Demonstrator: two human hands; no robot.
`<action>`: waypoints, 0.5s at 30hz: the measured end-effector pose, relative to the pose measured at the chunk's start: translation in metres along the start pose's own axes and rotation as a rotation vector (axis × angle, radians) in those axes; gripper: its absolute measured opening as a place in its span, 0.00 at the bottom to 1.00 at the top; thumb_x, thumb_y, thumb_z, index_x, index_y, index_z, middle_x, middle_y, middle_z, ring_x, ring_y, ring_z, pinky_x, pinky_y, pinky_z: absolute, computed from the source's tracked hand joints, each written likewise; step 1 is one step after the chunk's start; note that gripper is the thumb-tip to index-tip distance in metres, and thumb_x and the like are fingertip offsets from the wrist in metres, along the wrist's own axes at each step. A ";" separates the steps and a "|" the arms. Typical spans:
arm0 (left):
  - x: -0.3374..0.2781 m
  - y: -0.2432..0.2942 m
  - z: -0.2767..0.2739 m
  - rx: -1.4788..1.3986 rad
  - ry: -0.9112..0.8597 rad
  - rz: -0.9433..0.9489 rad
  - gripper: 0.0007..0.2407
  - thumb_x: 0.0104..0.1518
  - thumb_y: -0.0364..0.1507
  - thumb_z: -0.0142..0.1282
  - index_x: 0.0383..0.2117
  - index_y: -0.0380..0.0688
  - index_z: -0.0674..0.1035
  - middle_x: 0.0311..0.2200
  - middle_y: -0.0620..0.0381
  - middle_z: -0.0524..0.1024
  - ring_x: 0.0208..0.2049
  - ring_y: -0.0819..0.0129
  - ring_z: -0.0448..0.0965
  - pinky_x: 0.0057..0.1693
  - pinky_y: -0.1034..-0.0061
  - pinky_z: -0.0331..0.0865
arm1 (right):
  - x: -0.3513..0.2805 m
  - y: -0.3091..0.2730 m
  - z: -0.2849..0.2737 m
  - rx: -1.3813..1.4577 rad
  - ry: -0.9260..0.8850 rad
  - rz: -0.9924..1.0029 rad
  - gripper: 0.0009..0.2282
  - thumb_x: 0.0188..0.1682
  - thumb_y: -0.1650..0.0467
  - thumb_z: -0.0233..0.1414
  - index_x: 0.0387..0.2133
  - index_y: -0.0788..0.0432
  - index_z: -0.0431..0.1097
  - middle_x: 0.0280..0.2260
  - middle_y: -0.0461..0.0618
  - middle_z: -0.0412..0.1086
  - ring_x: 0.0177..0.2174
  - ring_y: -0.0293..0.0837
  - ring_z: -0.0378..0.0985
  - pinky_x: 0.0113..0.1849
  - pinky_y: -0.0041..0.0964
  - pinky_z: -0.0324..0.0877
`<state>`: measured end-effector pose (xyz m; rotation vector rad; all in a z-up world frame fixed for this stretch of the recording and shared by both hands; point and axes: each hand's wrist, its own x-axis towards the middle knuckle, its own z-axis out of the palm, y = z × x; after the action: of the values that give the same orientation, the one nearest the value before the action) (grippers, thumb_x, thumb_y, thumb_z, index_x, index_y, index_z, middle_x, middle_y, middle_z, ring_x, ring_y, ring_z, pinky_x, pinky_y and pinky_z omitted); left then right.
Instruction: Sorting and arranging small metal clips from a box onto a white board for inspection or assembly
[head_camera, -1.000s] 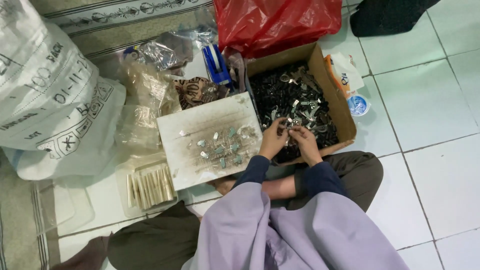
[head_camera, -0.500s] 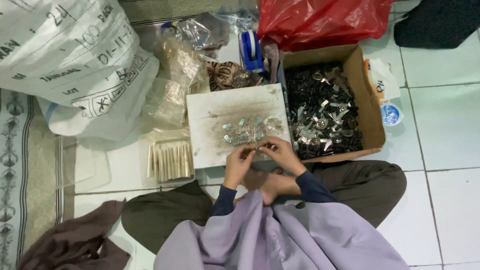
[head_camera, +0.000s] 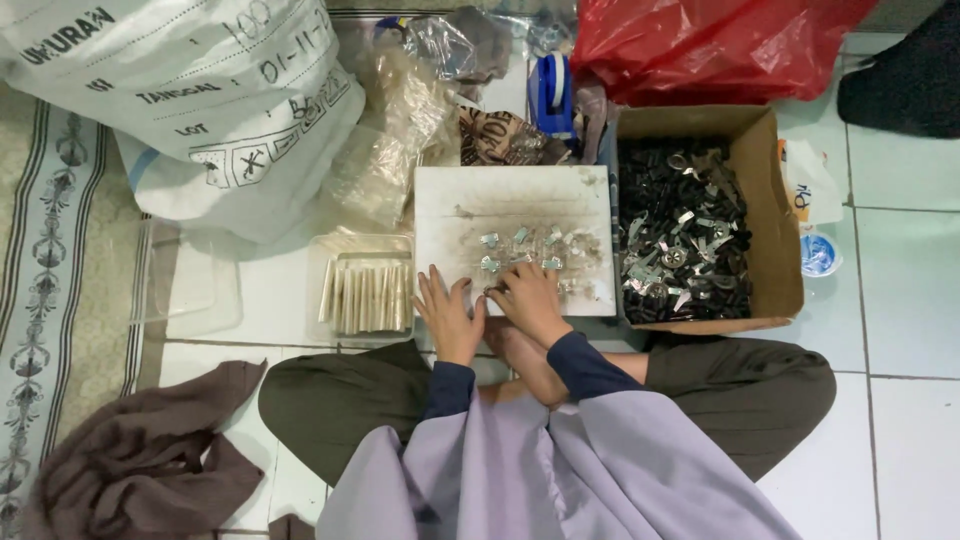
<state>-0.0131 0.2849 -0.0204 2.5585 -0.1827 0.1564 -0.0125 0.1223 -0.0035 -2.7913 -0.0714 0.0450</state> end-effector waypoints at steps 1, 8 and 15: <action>-0.001 0.001 -0.003 0.000 -0.002 -0.006 0.16 0.55 0.37 0.63 0.48 0.48 0.79 0.65 0.32 0.57 0.69 0.31 0.50 0.66 0.32 0.43 | -0.001 -0.003 -0.005 0.000 -0.006 -0.003 0.12 0.48 0.57 0.57 0.36 0.50 0.77 0.39 0.48 0.72 0.44 0.49 0.70 0.45 0.47 0.58; 0.000 -0.017 0.003 -0.044 0.045 -0.060 0.07 0.57 0.33 0.60 0.38 0.49 0.83 0.65 0.38 0.60 0.69 0.35 0.53 0.67 0.36 0.42 | -0.005 -0.003 0.000 0.013 0.094 -0.005 0.14 0.47 0.57 0.58 0.41 0.50 0.75 0.40 0.49 0.71 0.44 0.50 0.72 0.45 0.50 0.59; -0.001 -0.020 0.017 -0.045 0.089 -0.021 0.08 0.56 0.33 0.60 0.39 0.49 0.82 0.63 0.39 0.63 0.67 0.36 0.57 0.67 0.35 0.43 | -0.007 -0.005 -0.005 -0.121 0.251 -0.121 0.08 0.51 0.59 0.55 0.32 0.45 0.79 0.30 0.45 0.70 0.35 0.46 0.73 0.40 0.46 0.59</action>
<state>-0.0101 0.2923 -0.0455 2.5016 -0.1237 0.2552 -0.0197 0.1251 0.0027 -2.8811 -0.1856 -0.3493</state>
